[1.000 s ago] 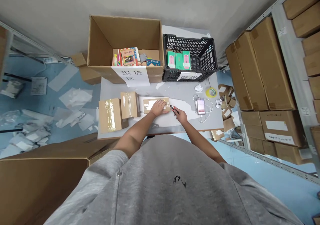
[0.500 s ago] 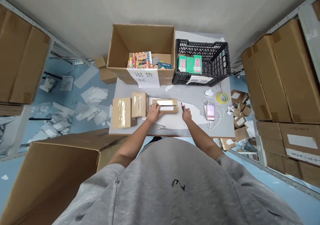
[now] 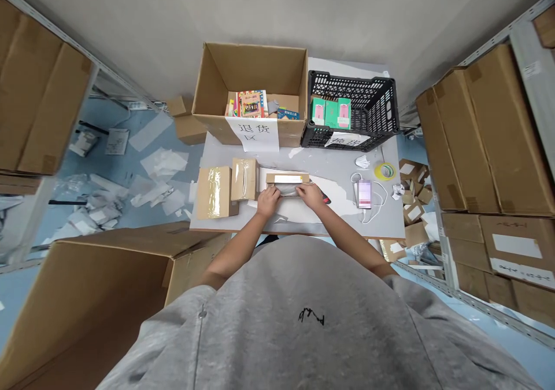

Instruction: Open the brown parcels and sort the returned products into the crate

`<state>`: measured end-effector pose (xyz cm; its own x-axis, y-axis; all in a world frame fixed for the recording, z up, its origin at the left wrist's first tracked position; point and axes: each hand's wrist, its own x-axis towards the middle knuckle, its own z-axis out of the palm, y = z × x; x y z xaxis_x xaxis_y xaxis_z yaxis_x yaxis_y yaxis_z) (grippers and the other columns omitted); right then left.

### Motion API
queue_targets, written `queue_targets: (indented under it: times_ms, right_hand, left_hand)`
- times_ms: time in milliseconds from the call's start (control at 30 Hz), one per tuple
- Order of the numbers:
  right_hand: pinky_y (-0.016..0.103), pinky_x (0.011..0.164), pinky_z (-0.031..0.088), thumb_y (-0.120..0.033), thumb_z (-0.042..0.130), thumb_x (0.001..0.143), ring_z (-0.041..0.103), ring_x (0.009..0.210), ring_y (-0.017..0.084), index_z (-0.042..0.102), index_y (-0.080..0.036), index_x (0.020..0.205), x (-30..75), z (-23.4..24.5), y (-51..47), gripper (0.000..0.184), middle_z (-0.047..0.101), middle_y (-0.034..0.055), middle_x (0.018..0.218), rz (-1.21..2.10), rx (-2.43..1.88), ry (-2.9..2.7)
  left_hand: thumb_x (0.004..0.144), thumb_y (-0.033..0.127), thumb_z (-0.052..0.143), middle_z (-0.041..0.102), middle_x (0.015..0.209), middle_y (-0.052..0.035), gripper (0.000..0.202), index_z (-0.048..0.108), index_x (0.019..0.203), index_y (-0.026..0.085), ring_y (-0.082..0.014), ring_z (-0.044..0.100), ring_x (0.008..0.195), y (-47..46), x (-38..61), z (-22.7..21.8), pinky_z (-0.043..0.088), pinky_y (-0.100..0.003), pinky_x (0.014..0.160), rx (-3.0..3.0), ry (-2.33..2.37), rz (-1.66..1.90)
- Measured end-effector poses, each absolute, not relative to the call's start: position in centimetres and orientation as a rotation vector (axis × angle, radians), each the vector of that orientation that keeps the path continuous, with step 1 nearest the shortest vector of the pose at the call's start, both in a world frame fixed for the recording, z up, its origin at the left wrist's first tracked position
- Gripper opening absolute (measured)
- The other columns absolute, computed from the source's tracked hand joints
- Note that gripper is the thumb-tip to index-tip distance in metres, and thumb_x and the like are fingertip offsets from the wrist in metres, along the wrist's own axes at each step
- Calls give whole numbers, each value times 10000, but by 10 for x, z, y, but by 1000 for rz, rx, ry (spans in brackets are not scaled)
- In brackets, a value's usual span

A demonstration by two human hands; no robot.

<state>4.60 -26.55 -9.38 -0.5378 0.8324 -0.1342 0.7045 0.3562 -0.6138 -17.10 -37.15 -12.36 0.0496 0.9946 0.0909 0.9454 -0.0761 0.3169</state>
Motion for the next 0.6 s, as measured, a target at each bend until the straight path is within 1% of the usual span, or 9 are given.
queue_targets:
  times_ms: [33, 67, 167, 267, 367, 433, 500, 533, 600]
  right_hand:
    - [395, 1083, 482, -232, 573, 1001, 649, 1162, 258, 780, -243, 1180, 40, -91, -266, 273, 763, 74, 1174, 945, -1354, -2455]
    - [412, 1128, 460, -218, 599, 981, 617, 1250, 266, 747, -242, 1285, 35, -90, -265, 340, 738, 80, 1279, 930, -1335, -2468]
    - [440, 1242, 364, -190, 678, 904, 425, 1488, 276, 539, -227, 1562, 25, -90, -262, 673, 553, 91, 1568, 856, -1373, -2431]
    - [488, 1263, 326, -216, 779, 825, 287, 1566, 311, 400, -245, 1649, 19, -91, -258, 907, 402, 91, 1684, 853, -1531, -2458]
    - [575, 1220, 336, -315, 843, 810, 241, 1573, 360, 310, -291, 1679, 14, -91, -254, 1020, 297, 96, 1743, 876, -1692, -2575]
    - [587, 1196, 349, -386, 836, 840, 263, 1557, 367, 264, -299, 1690, 11, -91, -252, 1028, 262, 105, 1757, 848, -1758, -2620]
    - [545, 1183, 380, -414, 815, 864, 326, 1512, 362, 261, -277, 1689, 6, -93, -251, 1004, 253, 112, 1761, 783, -1781, -2616]
    - [519, 1174, 400, -409, 807, 869, 365, 1480, 358, 273, -261, 1685, 4, -93, -252, 986, 253, 114, 1761, 747, -1785, -2602]
    - [485, 1149, 439, -374, 781, 880, 424, 1415, 352, 306, -230, 1669, -1, -95, -252, 932, 272, 117, 1752, 683, -1792, -2577]
  left_hand:
    - [1012, 287, 620, 705, 1062, -120, 94, 687, 973, 234, -293, 629, 1033, -372, -170, -124, 459, -399, 833, 2162, 2013, 423]
    - [1022, 286, 601, 703, 1036, -119, 122, 688, 954, 235, -290, 627, 1015, -373, -169, -125, 453, -395, 821, 2183, 2013, 421]
    - [1055, 232, 512, 687, 945, -110, 234, 693, 907, 231, -266, 621, 944, -374, -165, -127, 441, -380, 796, 2250, 1986, 435]
    - [1056, 163, 460, 680, 916, -110, 296, 709, 908, 223, -245, 625, 917, -375, -161, -128, 448, -372, 817, 2276, 1905, 466]
    - [1061, 171, 437, 701, 974, -129, 315, 728, 954, 222, -253, 649, 985, -377, -158, -126, 473, -392, 888, 2189, 1900, 437]
    - [1064, 237, 458, 716, 1110, -160, 283, 739, 1044, 217, -281, 649, 1128, -379, -155, -123, 477, -437, 991, 2085, 1944, 422]
    - [1047, 342, 517, 662, 1359, -197, 304, 713, 1232, 201, -322, 561, 1358, -385, -148, -120, 418, -503, 1140, 1988, 1966, 455]
    - [1037, 388, 531, 588, 1492, -208, 397, 660, 1355, 188, -335, 472, 1469, -389, -144, -119, 360, -535, 1208, 1933, 1982, 482]
    - [1039, 420, 484, 398, 1673, -220, 595, 469, 1568, 145, -330, 274, 1609, -396, -133, -118, 243, -578, 1287, 1779, 2065, 533]
